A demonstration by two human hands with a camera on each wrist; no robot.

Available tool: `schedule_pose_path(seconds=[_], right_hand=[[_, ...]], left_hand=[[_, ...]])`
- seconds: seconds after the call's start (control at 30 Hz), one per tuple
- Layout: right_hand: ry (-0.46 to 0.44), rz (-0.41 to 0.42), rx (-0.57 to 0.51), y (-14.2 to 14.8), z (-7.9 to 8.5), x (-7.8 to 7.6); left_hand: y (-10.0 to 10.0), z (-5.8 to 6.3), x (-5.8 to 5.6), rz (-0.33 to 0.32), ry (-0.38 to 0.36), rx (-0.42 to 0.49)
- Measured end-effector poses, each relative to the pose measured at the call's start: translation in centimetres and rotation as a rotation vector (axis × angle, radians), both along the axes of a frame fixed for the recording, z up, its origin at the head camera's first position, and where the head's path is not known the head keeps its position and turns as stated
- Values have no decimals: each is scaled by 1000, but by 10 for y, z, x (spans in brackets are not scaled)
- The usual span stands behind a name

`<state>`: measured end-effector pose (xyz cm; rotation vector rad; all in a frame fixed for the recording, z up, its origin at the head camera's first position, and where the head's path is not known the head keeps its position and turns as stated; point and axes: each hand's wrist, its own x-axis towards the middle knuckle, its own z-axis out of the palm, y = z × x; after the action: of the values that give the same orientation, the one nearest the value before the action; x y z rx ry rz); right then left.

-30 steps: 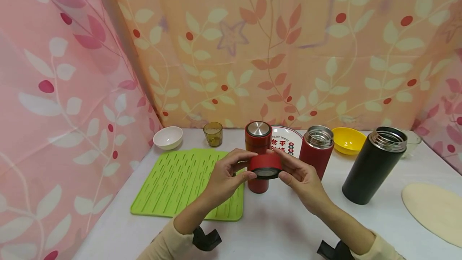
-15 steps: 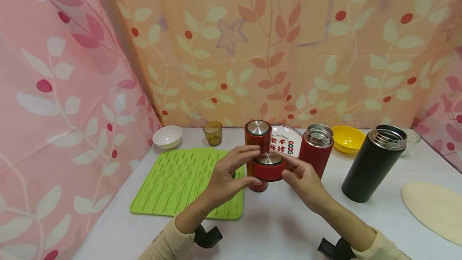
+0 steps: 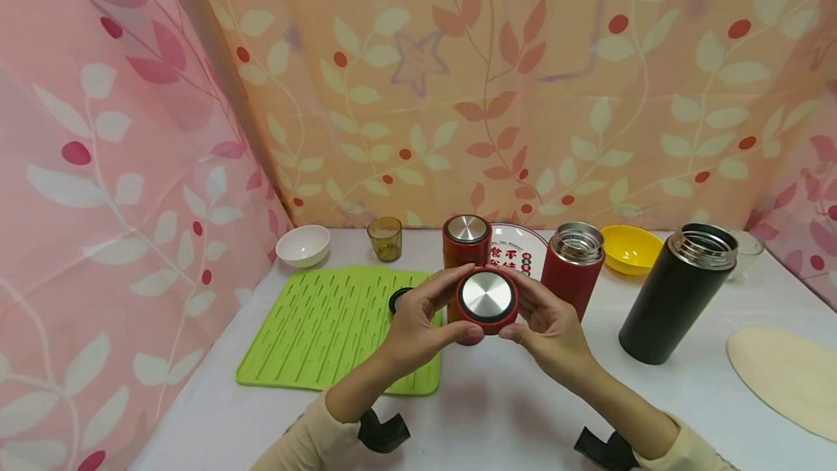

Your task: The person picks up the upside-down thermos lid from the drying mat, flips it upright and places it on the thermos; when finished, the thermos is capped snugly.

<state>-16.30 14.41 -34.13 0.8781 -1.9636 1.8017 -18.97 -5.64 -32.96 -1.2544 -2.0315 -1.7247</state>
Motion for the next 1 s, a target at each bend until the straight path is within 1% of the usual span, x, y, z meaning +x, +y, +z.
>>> schedule_pose_path(seconds=[0.07, 0.13, 0.27, 0.37, 0.47, 0.53, 0.6, 0.7, 0.77, 0.87, 0.93, 1.0], right_hand=[[16, 4, 16, 2, 1, 0], [28, -9, 38, 7, 2, 0], [63, -73, 61, 25, 3, 4], [144, -118, 3, 44, 1, 7], [229, -152, -91, 63, -4, 10], [245, -198, -135, 74, -8, 13], [209, -264, -155, 82, -12, 14], [89, -364, -124, 88, -19, 14], [-13, -437, -40, 88, -23, 10], [-140, -496, 111, 88, -28, 0], [-198, -506, 185, 88, -30, -7], [-231, -502, 221, 89, -32, -15]], left_hand=[[1, -1, 0, 6, -2, 16], [2, -2, 1, 12, -12, 35], [4, -2, 1, 41, -27, 77], [5, -1, 1, 62, -32, 114], [7, 2, 0, 64, -32, 139], [10, 5, 0, 55, -25, 142], [15, 10, -1, 36, -16, 143], [23, 19, -1, -3, 5, 138], [30, 25, -2, -27, 6, 139], [41, 33, -4, -38, 0, 135], [49, 38, -7, -36, -18, 135], [59, 41, -9, -29, -37, 131]])
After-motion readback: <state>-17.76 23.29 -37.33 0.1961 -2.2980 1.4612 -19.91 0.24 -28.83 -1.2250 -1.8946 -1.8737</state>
